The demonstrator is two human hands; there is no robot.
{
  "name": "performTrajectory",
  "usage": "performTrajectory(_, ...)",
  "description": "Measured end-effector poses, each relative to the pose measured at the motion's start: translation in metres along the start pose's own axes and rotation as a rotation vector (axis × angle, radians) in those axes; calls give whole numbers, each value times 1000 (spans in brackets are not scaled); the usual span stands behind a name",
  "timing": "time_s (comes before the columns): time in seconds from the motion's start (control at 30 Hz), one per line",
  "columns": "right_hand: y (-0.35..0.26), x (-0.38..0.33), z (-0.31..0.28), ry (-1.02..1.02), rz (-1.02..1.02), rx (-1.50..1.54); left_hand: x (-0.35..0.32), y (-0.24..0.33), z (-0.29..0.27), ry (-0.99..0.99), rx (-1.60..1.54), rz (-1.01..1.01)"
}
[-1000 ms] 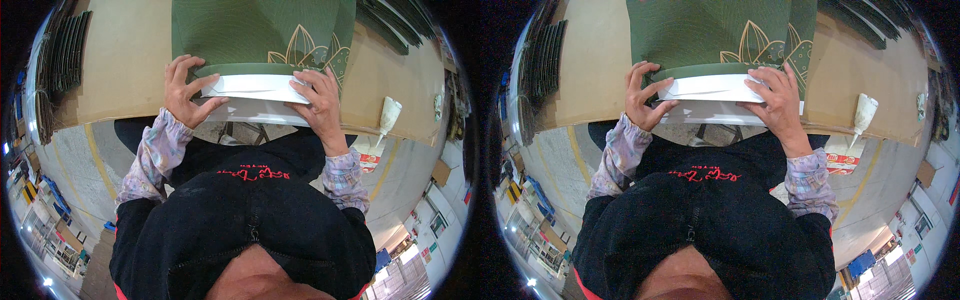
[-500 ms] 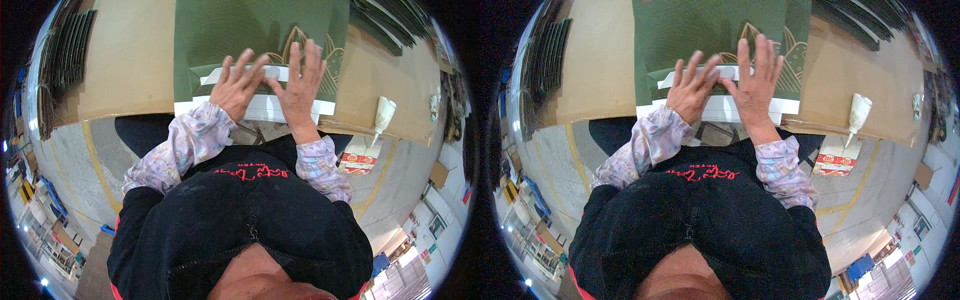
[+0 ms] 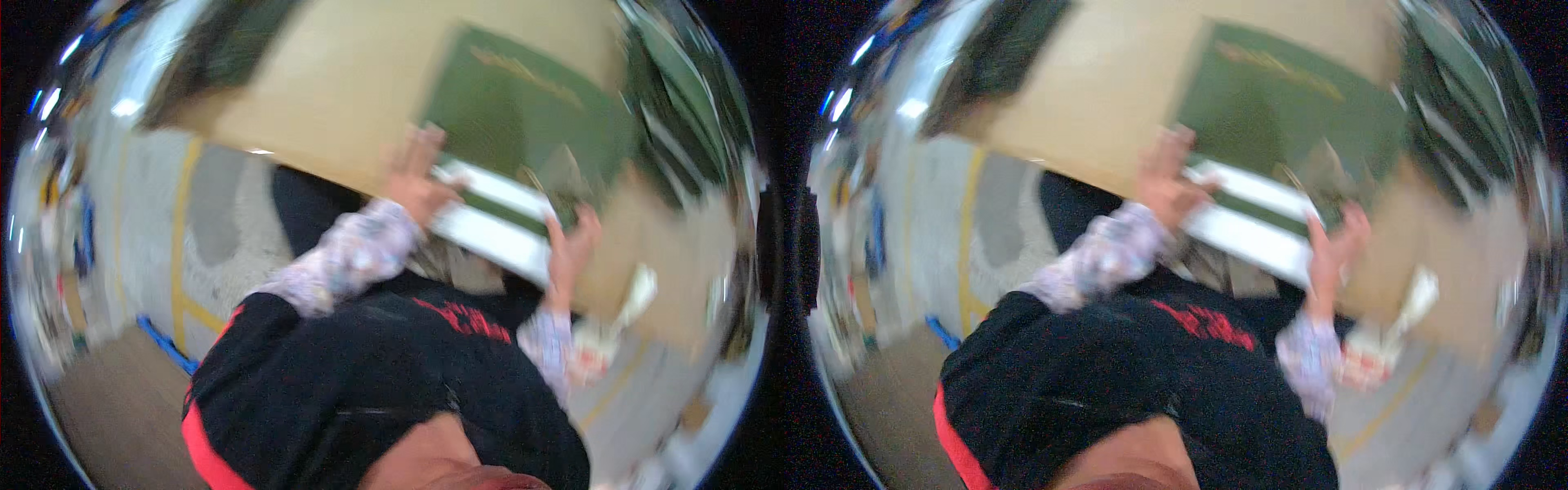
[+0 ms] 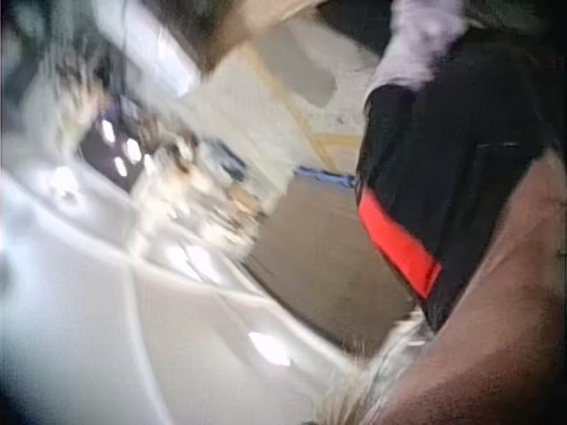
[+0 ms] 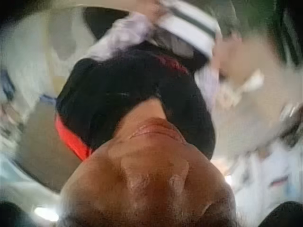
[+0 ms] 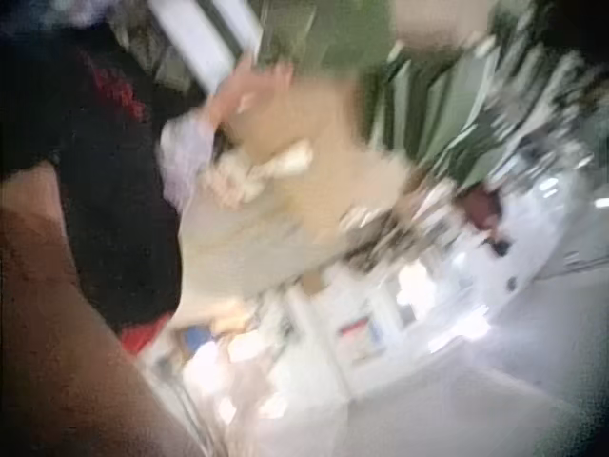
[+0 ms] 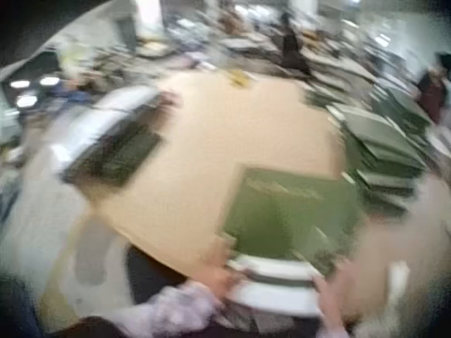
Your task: Applying glue to and folding the edges of large paper bags in an assembly line.
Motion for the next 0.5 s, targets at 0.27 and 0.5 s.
performTrajectory(0.27,33,-6,13,-160,551,673,7,-22,-3,-82,-203,-35)
performTrajectory(0.5,-74,58,-6,-110,570,738,-37,-356,-78,792,-1551,-962)
Point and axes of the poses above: each hand's wrist, its own x-axis towards the middle knuckle, its own z-axis out of the palm, y = z × x, the point moved 10 cm from there along x, towards the middle knuckle, and after that the axes turned 1 degree about x, right-handed, at the moved point
